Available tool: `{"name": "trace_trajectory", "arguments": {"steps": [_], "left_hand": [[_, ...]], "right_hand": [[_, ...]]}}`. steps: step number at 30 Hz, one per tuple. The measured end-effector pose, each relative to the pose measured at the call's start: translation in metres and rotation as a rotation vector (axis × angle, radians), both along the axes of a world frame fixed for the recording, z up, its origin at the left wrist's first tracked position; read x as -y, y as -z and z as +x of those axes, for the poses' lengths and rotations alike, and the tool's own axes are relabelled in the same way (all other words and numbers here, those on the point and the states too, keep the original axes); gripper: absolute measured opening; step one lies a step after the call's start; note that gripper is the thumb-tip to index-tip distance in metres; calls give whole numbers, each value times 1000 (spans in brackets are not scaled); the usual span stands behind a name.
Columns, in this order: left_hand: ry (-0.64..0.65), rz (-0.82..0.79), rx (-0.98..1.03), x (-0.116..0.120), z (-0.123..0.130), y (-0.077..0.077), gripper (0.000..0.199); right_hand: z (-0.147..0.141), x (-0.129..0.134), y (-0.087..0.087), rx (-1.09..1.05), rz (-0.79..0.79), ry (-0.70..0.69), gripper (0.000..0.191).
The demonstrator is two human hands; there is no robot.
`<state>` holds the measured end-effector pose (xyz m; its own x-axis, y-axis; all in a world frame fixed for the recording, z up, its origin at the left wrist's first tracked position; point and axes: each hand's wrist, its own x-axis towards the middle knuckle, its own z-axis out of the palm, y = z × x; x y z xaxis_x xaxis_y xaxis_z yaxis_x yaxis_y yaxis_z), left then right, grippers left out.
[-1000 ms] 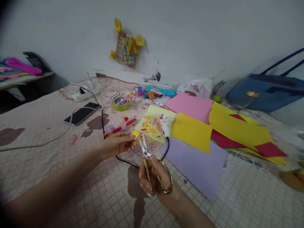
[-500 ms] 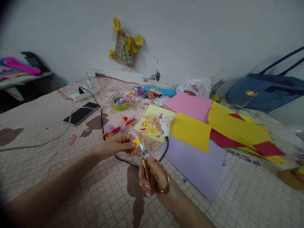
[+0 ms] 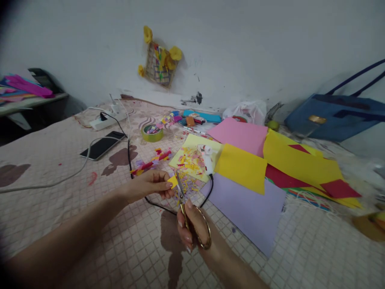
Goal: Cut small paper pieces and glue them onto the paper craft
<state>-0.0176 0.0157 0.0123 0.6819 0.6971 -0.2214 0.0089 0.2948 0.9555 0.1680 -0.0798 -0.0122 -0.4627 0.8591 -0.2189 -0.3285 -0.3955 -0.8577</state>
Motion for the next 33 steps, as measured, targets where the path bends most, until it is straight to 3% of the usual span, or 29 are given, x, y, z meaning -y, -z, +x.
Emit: {"name": "trace_trajectory", "arguments": {"steps": [9, 28, 31, 33], "left_hand": [[42, 44, -13, -4, -5, -3, 23], [116, 121, -68, -10, -15, -8, 20], [123, 119, -101, -12, -15, -6, 20], [106, 107, -119, -11, -14, -4, 21]], "right_hand": [[-3, 6, -9, 139, 65, 35, 42], [-4, 9, -12, 231, 57, 8, 43], [1, 4, -17, 380, 119, 22, 45], [12, -5, -24, 622, 247, 34, 44]]}}
